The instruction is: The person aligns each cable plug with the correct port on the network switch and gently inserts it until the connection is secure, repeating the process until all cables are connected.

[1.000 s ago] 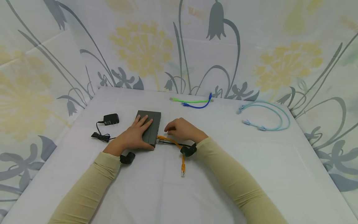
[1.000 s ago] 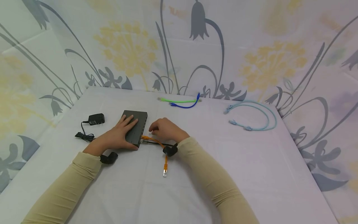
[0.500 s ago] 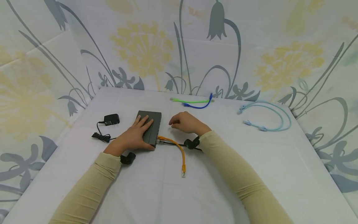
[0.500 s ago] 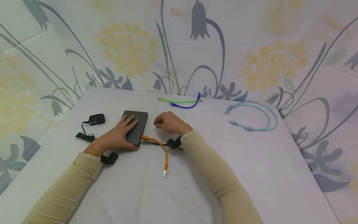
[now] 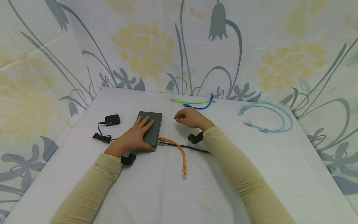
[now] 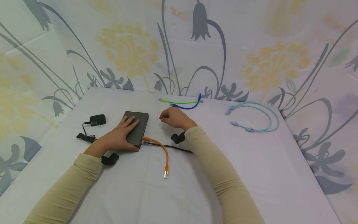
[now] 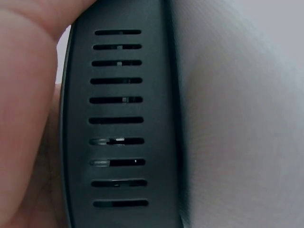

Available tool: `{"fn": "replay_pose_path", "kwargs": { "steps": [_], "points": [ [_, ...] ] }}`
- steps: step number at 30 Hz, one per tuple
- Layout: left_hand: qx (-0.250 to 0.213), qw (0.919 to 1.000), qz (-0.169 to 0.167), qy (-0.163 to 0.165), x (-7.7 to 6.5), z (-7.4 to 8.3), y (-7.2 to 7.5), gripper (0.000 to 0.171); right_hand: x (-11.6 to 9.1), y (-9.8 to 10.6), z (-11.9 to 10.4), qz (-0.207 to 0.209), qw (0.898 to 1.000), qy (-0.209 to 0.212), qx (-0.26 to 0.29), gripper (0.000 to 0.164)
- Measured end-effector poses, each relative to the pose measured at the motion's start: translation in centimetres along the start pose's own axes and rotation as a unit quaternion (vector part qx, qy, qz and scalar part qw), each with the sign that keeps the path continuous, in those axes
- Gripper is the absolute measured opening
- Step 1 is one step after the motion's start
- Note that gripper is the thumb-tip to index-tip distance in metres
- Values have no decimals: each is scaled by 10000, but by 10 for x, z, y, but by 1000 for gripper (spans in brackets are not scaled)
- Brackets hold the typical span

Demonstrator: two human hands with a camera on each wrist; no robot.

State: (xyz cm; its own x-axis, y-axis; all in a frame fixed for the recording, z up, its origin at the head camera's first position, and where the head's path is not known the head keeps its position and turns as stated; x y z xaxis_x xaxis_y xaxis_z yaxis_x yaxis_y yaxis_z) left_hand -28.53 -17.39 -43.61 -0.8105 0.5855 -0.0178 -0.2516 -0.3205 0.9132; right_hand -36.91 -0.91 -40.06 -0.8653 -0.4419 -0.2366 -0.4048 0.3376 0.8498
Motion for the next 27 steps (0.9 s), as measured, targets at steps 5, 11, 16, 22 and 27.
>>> {"fn": "replay_pose_path", "kwargs": {
  "steps": [5, 11, 16, 22, 27],
  "points": [
    [-30, 10000, 4, -2, -1, -1, -1, 119, 3, 7, 7, 112, 9998, -111, 136, 26],
    [-31, 10000, 13, -25, -1, 0, -1, 118, 8, 14, 15, 244, 9992, -282, 145, 26],
    [-15, 10000, 15, -18, -1, 1, 0, 118, 14, 21, 22, 335, 9982, -474, 150, 27],
    [-35, 10000, 34, -30, -1, 1, 0, 118, 22, 26, 36, 540, 9961, -677, 139, 29],
    [-44, 10000, 38, -19, -1, 0, -1, 118, 28, 28, 48, 724, 9937, -839, 169, 29]
  ]
}}
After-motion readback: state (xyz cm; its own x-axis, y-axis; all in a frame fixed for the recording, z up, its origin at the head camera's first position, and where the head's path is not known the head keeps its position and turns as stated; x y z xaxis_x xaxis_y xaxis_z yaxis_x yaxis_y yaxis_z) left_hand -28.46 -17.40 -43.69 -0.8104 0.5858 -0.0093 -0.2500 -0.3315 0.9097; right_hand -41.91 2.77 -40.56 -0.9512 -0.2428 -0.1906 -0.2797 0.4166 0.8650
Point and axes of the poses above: each hand's wrist, its own x-axis towards the middle knuckle, its own y-axis out of the back of the hand, z = x × y, the point moved 10 cm from there along x, towards the middle knuckle, and after that the axes turned 15 degrees about -y, right-handed, at the moved point
